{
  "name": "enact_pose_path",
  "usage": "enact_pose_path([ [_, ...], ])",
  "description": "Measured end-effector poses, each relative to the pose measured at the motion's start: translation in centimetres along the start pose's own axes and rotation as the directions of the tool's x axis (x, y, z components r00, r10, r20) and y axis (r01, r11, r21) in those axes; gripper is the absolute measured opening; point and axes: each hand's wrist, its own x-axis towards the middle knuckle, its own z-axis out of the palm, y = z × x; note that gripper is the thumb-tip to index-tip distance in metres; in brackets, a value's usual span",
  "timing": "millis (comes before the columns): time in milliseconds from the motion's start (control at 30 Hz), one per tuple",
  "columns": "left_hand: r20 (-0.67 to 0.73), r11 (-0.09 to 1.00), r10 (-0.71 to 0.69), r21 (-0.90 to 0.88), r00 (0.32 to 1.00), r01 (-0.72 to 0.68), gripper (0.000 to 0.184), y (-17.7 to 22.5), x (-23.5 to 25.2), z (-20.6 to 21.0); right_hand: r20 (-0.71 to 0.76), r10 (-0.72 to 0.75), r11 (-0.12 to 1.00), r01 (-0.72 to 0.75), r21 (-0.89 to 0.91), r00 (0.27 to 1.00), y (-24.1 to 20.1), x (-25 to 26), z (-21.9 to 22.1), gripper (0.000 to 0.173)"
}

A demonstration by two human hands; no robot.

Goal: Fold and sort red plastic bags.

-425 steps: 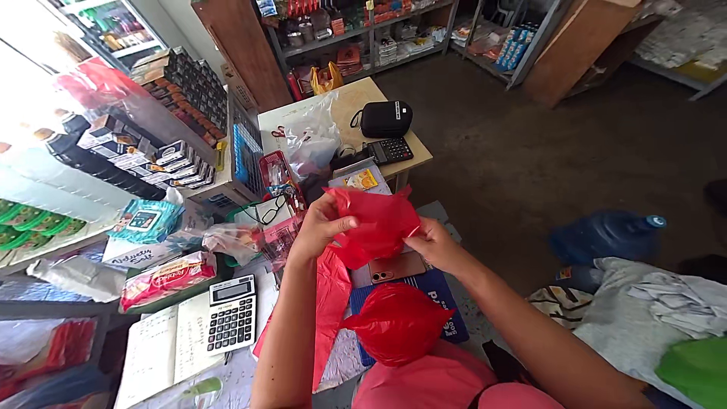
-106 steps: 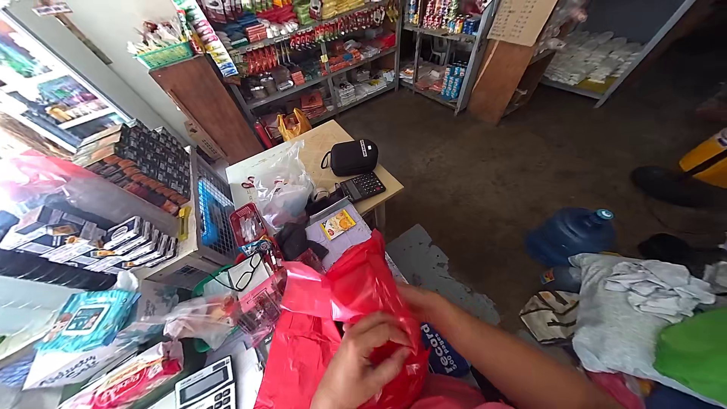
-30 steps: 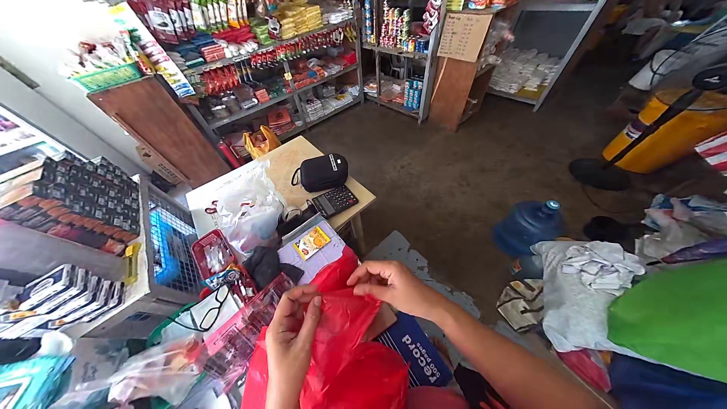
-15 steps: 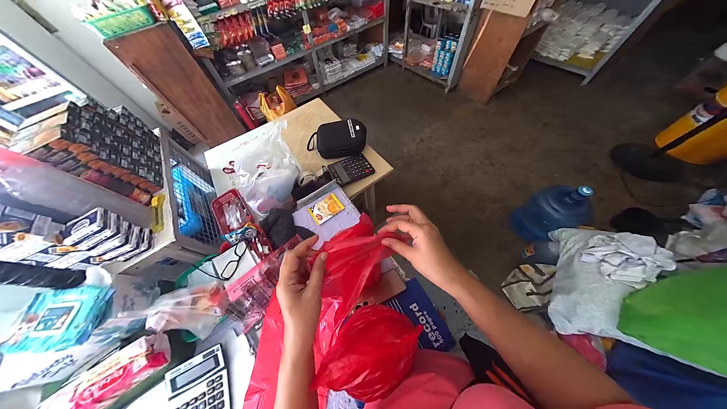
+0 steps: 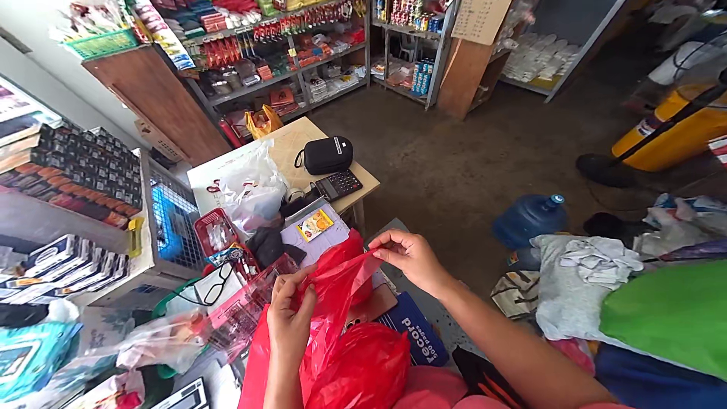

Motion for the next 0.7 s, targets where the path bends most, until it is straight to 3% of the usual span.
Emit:
enact_pose_path([
  [167,-0.072,1.0,0.001,-0.006,0.997,-0.002,0.018,0.3,0.0,0.5,-0.016,-0.054,0.994,0.053,-0.094,0.998,0.1,0.2,0.2,0.019],
  [267,-0.106,1.0,0.013,0.006,0.994,-0.012,0.017,0.0,0.1,0.4,0.012,-0.007,1.0,0.006,0.027,1.0,-0.6,0.4,0.0,0.018],
  [433,-0.157,0.997,0.028,0.08,0.987,-0.016,0.017,0.1,0.1,0.7,-0.027,-0.041,0.998,0.042,0.036,0.999,-1.1,0.9,-0.1,0.03],
  [567,-0.178,0.999,0.014,-0.028,0.984,-0.019,0.013,0.0,0.0,0.9,0.054,0.014,0.971,-0.026,0.238,0.998,-1.1,1.0,0.1,0.014],
  [700,-0.183,0.993,0.051,-0.097,0.982,-0.069,0.016,-0.3,0.0,1.0,0.093,0.061,0.951,-0.086,0.297,0.994,-1.0,0.7,0.4,0.024],
])
